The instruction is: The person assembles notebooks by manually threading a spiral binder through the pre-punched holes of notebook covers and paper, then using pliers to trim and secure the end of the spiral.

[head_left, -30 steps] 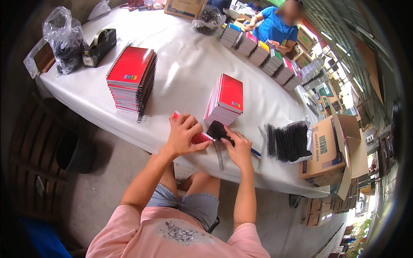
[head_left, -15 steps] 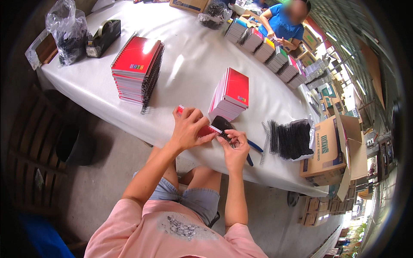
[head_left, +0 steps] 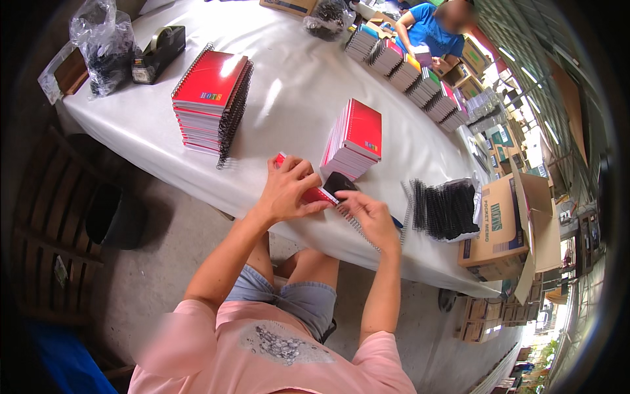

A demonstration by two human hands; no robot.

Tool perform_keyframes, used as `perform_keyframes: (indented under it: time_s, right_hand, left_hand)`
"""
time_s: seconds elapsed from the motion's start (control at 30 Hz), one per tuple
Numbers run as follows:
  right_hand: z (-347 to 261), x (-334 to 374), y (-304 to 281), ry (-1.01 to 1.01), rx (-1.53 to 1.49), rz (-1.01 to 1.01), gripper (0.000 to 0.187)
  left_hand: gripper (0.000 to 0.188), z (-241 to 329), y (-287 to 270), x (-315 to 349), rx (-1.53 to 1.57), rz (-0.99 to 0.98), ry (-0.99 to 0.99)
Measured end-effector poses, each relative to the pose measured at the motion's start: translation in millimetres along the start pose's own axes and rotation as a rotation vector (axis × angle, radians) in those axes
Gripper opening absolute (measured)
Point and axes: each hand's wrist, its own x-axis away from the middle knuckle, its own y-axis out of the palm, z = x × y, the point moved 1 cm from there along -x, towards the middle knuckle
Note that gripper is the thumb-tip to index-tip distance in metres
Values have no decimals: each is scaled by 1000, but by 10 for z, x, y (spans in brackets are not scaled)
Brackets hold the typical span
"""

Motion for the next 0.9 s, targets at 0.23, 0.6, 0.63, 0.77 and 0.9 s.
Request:
perform_keyframes:
  time_s: [0.23, 0.6, 0.63, 0.77, 0.9]
  right_hand:
    - [289, -86, 29, -168, 805, 34, 31]
    - [237, 10, -47, -379, -610, -20, 29]
    - [165, 5, -39, -290, -430, -50, 32]
    - [232, -63, -49, -127, -381, 37, 34]
    - [223, -112, -2, -316, -461, -41, 31]
  left_hand:
    - [44, -40, -33, 5, 85, -73, 24]
    - [48, -30, -19, -6, 121, -51, 25]
    - [49, -29, -14, -6, 128, -66, 19]
    - [52, -20, 21, -34, 114, -47, 18]
    - [52, -71, 51, 18, 82, -69, 42]
